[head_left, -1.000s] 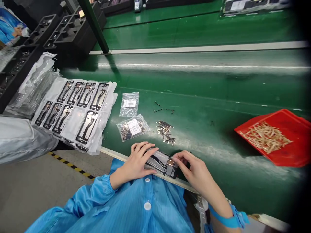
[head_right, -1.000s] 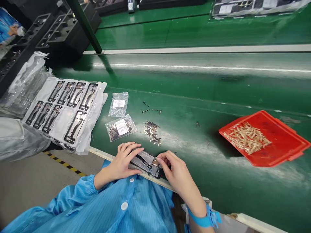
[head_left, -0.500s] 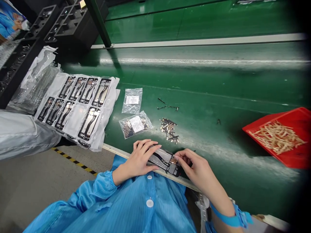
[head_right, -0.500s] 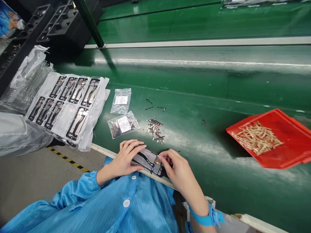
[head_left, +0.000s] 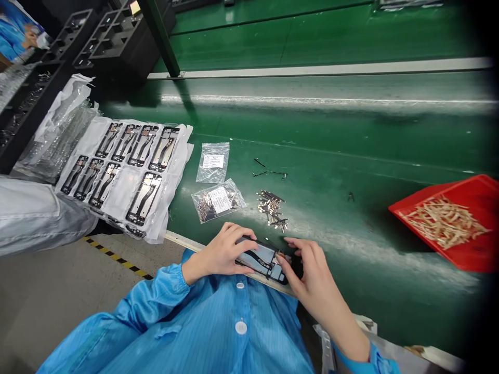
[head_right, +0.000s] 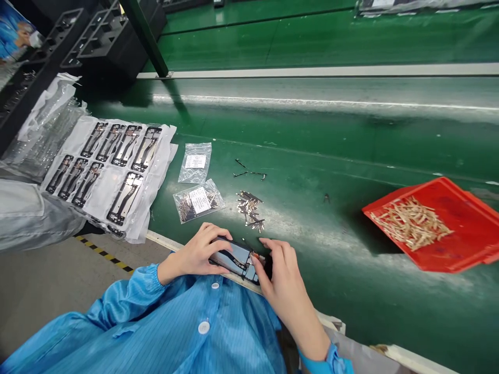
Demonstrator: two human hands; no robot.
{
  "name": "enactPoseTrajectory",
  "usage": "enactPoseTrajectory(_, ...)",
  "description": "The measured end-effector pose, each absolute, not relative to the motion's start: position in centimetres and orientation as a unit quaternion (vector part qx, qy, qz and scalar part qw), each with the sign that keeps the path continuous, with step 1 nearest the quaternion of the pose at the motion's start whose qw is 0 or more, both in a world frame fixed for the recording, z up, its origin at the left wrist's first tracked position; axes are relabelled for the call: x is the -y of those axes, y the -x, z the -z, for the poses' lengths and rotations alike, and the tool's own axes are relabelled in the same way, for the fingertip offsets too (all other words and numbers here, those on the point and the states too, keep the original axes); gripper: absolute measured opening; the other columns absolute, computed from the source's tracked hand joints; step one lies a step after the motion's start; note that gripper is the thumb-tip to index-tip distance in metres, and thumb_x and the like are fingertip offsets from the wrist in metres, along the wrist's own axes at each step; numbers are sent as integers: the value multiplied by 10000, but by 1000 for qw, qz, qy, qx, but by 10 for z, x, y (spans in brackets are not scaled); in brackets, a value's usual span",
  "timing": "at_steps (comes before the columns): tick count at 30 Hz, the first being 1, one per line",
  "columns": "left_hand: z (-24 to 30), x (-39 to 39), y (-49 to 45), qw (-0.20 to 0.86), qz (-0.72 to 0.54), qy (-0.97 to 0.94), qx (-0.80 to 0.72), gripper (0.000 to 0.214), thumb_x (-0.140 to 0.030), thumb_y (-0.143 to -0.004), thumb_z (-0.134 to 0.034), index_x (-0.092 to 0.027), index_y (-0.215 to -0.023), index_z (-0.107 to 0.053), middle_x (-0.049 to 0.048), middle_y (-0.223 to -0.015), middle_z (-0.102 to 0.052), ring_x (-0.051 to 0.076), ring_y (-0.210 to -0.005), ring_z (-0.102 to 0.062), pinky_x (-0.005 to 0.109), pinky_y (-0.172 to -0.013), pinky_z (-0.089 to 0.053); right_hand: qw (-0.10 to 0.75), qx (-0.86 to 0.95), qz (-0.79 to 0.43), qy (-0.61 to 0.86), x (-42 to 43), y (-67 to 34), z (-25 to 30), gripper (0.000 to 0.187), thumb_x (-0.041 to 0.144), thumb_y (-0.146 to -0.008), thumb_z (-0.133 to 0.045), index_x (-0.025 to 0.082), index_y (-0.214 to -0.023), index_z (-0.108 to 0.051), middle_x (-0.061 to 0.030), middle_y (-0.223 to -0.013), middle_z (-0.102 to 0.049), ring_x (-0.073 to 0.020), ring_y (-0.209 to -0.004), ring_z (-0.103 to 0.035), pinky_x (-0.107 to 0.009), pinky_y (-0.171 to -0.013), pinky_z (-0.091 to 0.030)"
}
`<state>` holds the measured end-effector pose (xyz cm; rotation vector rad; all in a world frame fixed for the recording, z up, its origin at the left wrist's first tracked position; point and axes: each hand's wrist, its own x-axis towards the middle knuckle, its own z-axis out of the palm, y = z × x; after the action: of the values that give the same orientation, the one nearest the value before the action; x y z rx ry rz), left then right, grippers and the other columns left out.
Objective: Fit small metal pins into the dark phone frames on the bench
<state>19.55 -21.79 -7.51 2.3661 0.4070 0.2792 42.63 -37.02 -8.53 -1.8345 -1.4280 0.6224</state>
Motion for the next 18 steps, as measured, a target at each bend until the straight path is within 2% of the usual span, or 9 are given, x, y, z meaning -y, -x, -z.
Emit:
enactPoseTrajectory(2,69,218,-196,359,-131,-913,-146,539,-620,-951,-712,-181,-1260,-664,185,-1316,-676,303,-1189,-641,428,-1013,-452,369,522,-312,703,374,-424,78,321,488,-1077,-578,247,-1274,-656,-110,-1180,-689,-267,-1029,-676,-378,-854,-598)
enactPoseTrajectory(5,57,222,-199,360,-148,-908,-155,562,-634,-945,-709,-192,-1287,-648,181,-1309,-677,300,-1170,-652,423,-992,-481,397,439,-433,680,377,-421,67,327,543,-1066,-589,242,-1155,-679,-44,-940,-716,-195,-758,-651,-283,-640,-546)
enactPoseTrajectory(7,48,225,-204,352,-160,-908,-159,542,-617,-944,-711,-191,-1274,-652,180,-1300,-682,300,-1140,-666,427,-969,-493,430,375,-464,678,377,-419,62,371,588,-1036,-625,227,-1106,-672,-19,-826,-686,-171,-671,-600,-256,-572,-497)
enactPoseTrajectory(11,34,230,-213,324,-196,-908,-178,552,-575,-901,-743,-189,-1280,-632,169,-1266,-696,298,-1094,-693,423,-902,-532,483,291,-491,664,374,-420,54,421,632,-984,-690,221,-1054,-635,-15,-793,-663,-165,-674,-594,-242,-585,-512)
enactPoseTrajectory(14,28,231,-218,323,-193,-906,-195,737,-580,-846,-772,-203,-1435,-539,152,-1282,-705,308,-1113,-699,444,-922,-570,487,266,-552,623,372,-423,48,434,638,-977,-702,230,-1097,-611,-28,-838,-677,-183,-726,-636,-259,-637,-566)
enactPoseTrajectory(18,23,233,-221,304,-154,-918,-205,987,-601,-843,-772,-199,-1628,-327,125,-1217,-741,295,-977,-688,458,-857,-588,498,234,-576,605,370,-423,49,435,630,-972,-715,242,-1125,-592,-29,-856,-675,-182,-727,-634,-258,-628,-571)
